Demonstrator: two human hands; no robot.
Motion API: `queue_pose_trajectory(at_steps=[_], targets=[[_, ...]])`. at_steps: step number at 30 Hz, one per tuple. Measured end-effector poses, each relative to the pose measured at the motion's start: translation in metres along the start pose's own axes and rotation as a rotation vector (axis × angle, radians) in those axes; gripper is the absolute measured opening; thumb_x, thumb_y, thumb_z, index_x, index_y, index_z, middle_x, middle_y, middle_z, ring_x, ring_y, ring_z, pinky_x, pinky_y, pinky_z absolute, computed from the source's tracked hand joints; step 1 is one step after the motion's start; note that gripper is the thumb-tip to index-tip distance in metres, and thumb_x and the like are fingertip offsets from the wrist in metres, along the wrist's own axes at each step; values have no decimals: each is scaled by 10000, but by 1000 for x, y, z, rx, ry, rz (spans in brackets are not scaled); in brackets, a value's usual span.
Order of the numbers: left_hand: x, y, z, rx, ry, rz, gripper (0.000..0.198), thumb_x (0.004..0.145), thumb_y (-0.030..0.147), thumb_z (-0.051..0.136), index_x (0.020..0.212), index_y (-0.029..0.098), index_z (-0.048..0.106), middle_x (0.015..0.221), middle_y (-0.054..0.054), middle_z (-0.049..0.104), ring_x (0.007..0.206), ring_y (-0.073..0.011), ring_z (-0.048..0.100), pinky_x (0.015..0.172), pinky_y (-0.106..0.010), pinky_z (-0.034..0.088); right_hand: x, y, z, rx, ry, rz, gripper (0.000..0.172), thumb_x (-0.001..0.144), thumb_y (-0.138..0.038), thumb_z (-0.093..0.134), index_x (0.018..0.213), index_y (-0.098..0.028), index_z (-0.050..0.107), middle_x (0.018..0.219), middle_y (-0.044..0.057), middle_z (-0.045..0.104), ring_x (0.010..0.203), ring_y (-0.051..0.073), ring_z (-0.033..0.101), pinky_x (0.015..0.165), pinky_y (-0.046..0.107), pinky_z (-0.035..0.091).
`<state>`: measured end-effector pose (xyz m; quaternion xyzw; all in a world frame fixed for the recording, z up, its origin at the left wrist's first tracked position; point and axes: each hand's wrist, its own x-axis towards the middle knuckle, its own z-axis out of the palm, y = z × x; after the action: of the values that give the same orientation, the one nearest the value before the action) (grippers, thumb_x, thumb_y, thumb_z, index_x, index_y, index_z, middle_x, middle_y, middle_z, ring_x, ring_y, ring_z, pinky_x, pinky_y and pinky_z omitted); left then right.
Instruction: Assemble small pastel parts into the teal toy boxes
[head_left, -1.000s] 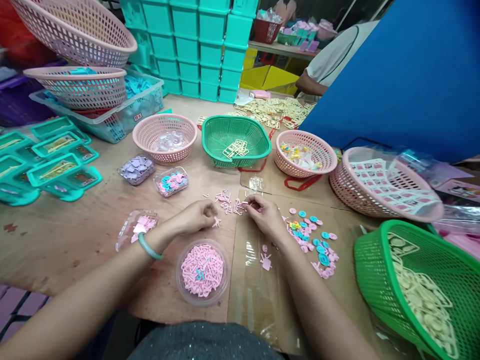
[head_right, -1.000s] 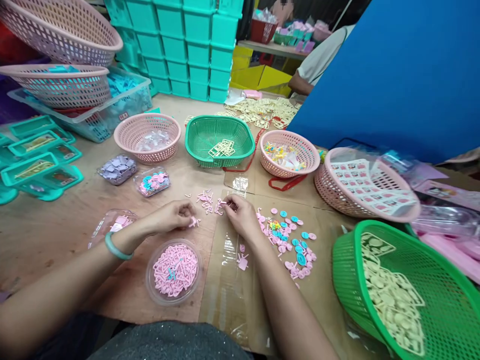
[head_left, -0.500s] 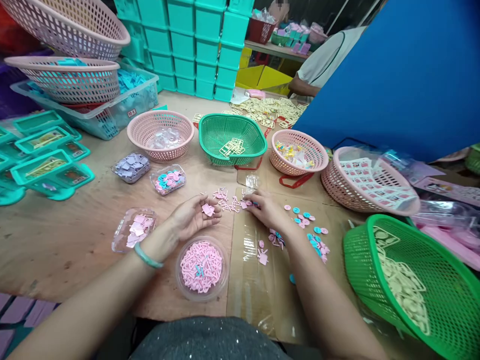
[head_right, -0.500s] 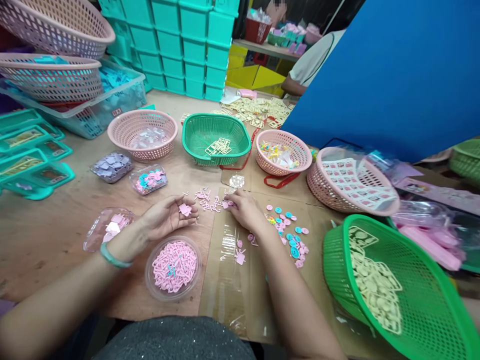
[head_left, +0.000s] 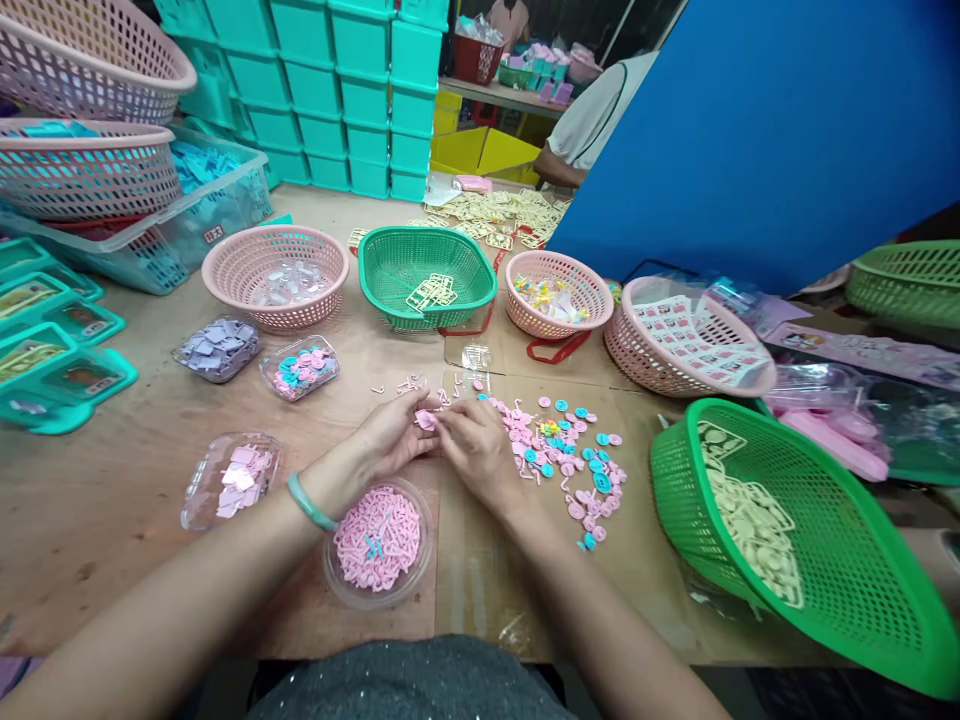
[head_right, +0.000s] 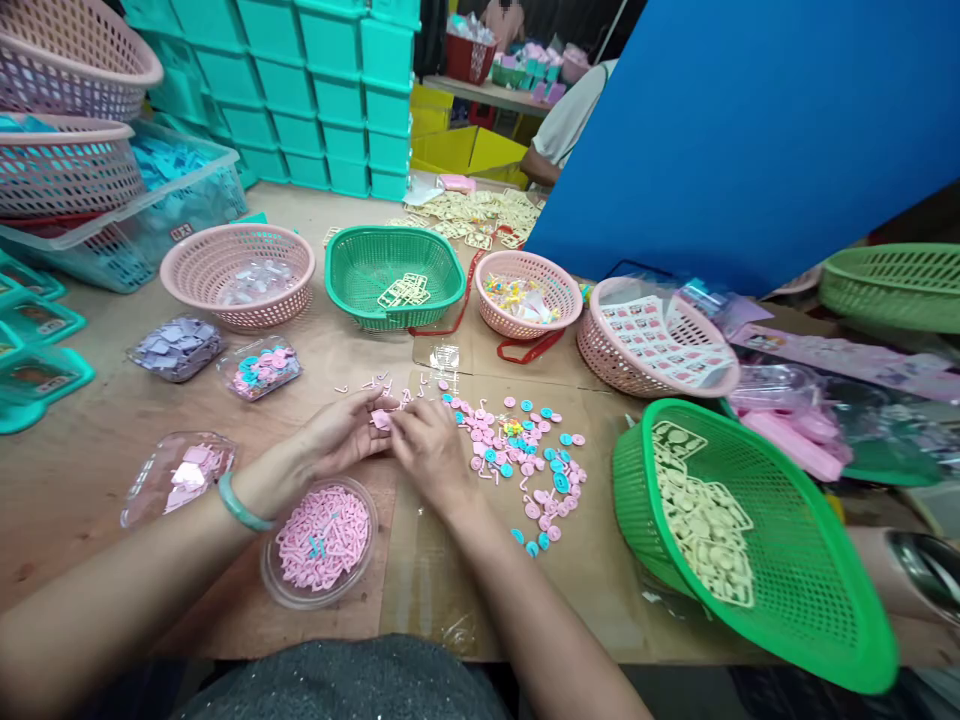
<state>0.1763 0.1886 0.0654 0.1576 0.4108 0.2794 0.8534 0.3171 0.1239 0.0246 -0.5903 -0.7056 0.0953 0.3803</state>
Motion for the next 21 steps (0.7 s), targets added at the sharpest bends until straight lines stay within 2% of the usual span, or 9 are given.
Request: queue_pose_trajectory(at_steps=[3, 5, 7, 10, 13, 16, 17, 19, 21], targets=[[-22, 4, -8, -95, -79, 39, 344, 1016, 200, 372, 827, 110, 644, 758, -73, 666, 627, -118, 628, 607, -235, 541, -5, -24, -1, 352, 1, 137, 320, 962, -332, 581, 1271, -274, 639, 1207, 87, 672, 1114, 240, 619, 989, 429, 499], [-48, 9, -26, -96, -64, 138, 329, 1017, 254, 400, 891, 111, 668, 870, -100, 698, 749, -150, 677, 739, -289, 573, -5, -28, -2, 525, -6, 278, 357, 963, -391, 581, 1299, -274, 612, 1239, 88, 670, 1138, 239, 634, 1015, 441, 511], [-79, 14, -52, -69, 48, 310, 317, 1006, 322, 450, 924, 120, 680, 949, -106, 711, 857, -178, 697, 854, -333, 568, -2, -26, 1, 623, -83, 351, 363, 948, -444, 600, 1261, -261, 630, 1198, 88, 693, 1105, 235, 659, 993, 435, 536], [-120, 17, -95, 36, 365, 640, 328, 963, 439, 536, 979, 147, 687, 1016, -87, 721, 976, -190, 689, 931, -334, 541, 4, -25, 11, 628, -204, 335, 358, 921, -470, 628, 1200, -246, 660, 1179, 88, 707, 1077, 237, 673, 969, 430, 548], [-144, 18, -130, 386, 626, 758, 420, 912, 535, 584, 1093, 171, 689, 1151, -93, 716, 1126, -240, 650, 970, -351, 515, -1, -34, 10, 493, -337, 267, 304, 933, -465, 595, 1111, -240, 696, 1159, 88, 716, 1060, 248, 673, 927, 427, 548], [-152, 15, -148, 925, 771, 848, 427, 918, 491, 583, 1173, 163, 682, 1279, -120, 674, 1249, -286, 585, 1089, -397, 426, -15, -43, 2, 365, -514, 193, 292, 934, -459, 595, 1098, -243, 705, 1072, 85, 732, 971, 250, 687, 869, 420, 548], [-152, 13, -150, 1076, 815, 924, 417, 912, 458, 599, 1189, 156, 675, 1310, -134, 654, 1279, -294, 561, 1128, -408, 384, -19, -45, 0, 345, -515, 190, 285, 944, -447, 583, 1105, -243, 702, 1063, 86, 734, 958, 247, 688, 865, 417, 546], [-150, 9, -149, 1264, 883, 1094, 409, 883, 389, 643, 1212, 147, 659, 1353, -162, 612, 1319, -309, 519, 1167, -427, 328, -21, -43, 2, 313, -427, 200, 249, 967, -392, 554, 1101, -240, 698, 1071, 87, 733, 959, 237, 687, 865, 405, 543], [-141, 3, -140, 1324, 841, 1184, 379, 870, 324, 651, 1209, 156, 655, 1328, -165, 611, 1295, -306, 527, 1151, -424, 344, -11, -37, 12, 270, -351, 145, 203, 975, -293, 532, 1069, -236, 703, 1068, 83, 732, 971, 225, 684, 871, 389, 540]])
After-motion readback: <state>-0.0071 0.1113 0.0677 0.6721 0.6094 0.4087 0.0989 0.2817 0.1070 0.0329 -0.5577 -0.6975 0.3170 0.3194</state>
